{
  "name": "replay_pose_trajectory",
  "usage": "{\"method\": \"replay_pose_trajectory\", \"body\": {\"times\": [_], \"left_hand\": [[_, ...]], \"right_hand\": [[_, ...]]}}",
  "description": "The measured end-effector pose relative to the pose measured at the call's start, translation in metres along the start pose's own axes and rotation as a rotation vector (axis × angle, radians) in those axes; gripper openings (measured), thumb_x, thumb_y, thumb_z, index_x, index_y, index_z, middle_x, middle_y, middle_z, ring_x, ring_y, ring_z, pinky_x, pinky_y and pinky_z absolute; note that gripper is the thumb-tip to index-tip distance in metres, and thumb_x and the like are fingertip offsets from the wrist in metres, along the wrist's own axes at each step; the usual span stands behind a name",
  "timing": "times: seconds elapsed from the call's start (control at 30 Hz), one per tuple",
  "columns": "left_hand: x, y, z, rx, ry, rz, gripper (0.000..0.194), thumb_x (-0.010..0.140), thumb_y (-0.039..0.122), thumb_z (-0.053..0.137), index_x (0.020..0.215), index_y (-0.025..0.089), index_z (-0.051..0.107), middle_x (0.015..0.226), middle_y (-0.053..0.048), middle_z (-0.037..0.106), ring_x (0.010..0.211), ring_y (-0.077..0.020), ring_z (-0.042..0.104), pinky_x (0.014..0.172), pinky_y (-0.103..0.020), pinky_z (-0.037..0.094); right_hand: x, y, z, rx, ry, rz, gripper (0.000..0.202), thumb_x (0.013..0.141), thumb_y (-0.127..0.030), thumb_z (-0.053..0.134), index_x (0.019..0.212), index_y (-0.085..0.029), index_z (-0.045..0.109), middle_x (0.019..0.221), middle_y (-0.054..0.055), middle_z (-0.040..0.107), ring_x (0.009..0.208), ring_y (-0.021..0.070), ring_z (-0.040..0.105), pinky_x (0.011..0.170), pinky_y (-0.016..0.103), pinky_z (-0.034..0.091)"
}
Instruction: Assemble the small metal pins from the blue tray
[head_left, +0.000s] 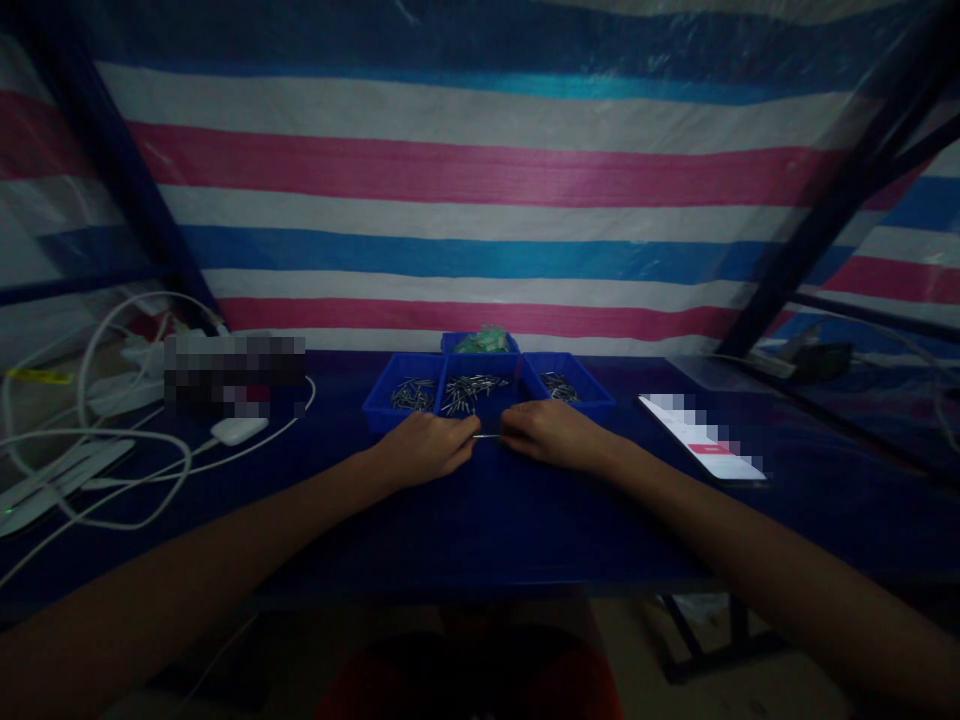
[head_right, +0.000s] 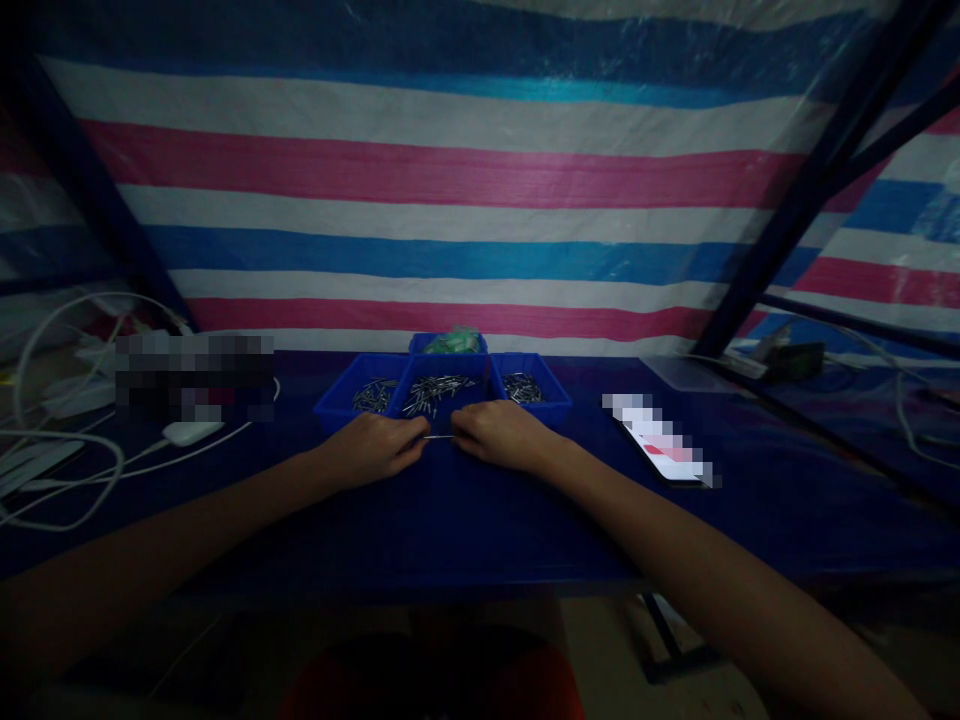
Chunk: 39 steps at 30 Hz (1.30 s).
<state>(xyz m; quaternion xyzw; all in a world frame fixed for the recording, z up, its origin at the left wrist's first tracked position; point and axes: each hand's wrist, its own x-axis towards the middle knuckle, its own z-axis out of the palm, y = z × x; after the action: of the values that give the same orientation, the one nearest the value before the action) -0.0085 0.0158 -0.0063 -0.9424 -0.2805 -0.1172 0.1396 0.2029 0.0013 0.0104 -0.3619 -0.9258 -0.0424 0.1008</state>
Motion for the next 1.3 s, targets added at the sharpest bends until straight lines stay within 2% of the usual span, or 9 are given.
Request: {"method": "replay_pose_trajectory", "body": {"times": [0.27, 0.6, 0.83, 1.3], "left_hand": [[0.0, -0.002, 0.0033, 0.043, 0.002, 0.006, 0.013, 0.085, 0.024, 0.038, 0.089, 0.017, 0.048, 0.065, 0.001, 0.059, 0.053, -0.0119, 0.056, 0.044, -0.022, 0.034], [0.0005, 0.0032, -0.0034, 0.034, 0.012, -0.021, 0.022, 0.088, 0.027, 0.031, 0.081, 0.017, 0.05, 0.068, 0.0, 0.061, 0.055, -0.0119, 0.057, 0.047, -0.022, 0.036], [0.0011, 0.0027, -0.0013, 0.053, 0.011, -0.021, 0.025, 0.088, 0.03, 0.031, 0.082, 0.016, 0.052, 0.064, -0.001, 0.06, 0.053, -0.0124, 0.056, 0.046, -0.023, 0.035], [0.0003, 0.0024, -0.0007, 0.027, -0.003, -0.019, 0.025, 0.087, 0.027, 0.03, 0.079, 0.015, 0.051, 0.066, -0.001, 0.061, 0.052, -0.0112, 0.055, 0.047, -0.023, 0.036]], "right_hand": [[-0.0002, -0.0006, 0.001, 0.024, -0.001, -0.008, 0.01, 0.082, -0.024, 0.044, 0.081, -0.016, 0.051, 0.073, 0.002, 0.055, 0.062, 0.0109, 0.048, 0.057, 0.024, 0.031], [0.0003, -0.0025, -0.001, -0.025, -0.024, 0.012, 0.019, 0.087, -0.024, 0.036, 0.08, -0.015, 0.05, 0.071, 0.003, 0.055, 0.06, 0.0104, 0.048, 0.056, 0.023, 0.03], [-0.0003, -0.001, 0.0017, -0.017, -0.017, 0.016, 0.022, 0.089, -0.025, 0.031, 0.08, -0.015, 0.048, 0.067, 0.002, 0.053, 0.055, 0.0099, 0.044, 0.054, 0.024, 0.027], [0.0002, -0.0032, -0.0012, -0.025, -0.028, 0.028, 0.019, 0.087, -0.025, 0.035, 0.078, -0.015, 0.048, 0.066, 0.001, 0.053, 0.056, 0.0099, 0.046, 0.055, 0.024, 0.029]]}}
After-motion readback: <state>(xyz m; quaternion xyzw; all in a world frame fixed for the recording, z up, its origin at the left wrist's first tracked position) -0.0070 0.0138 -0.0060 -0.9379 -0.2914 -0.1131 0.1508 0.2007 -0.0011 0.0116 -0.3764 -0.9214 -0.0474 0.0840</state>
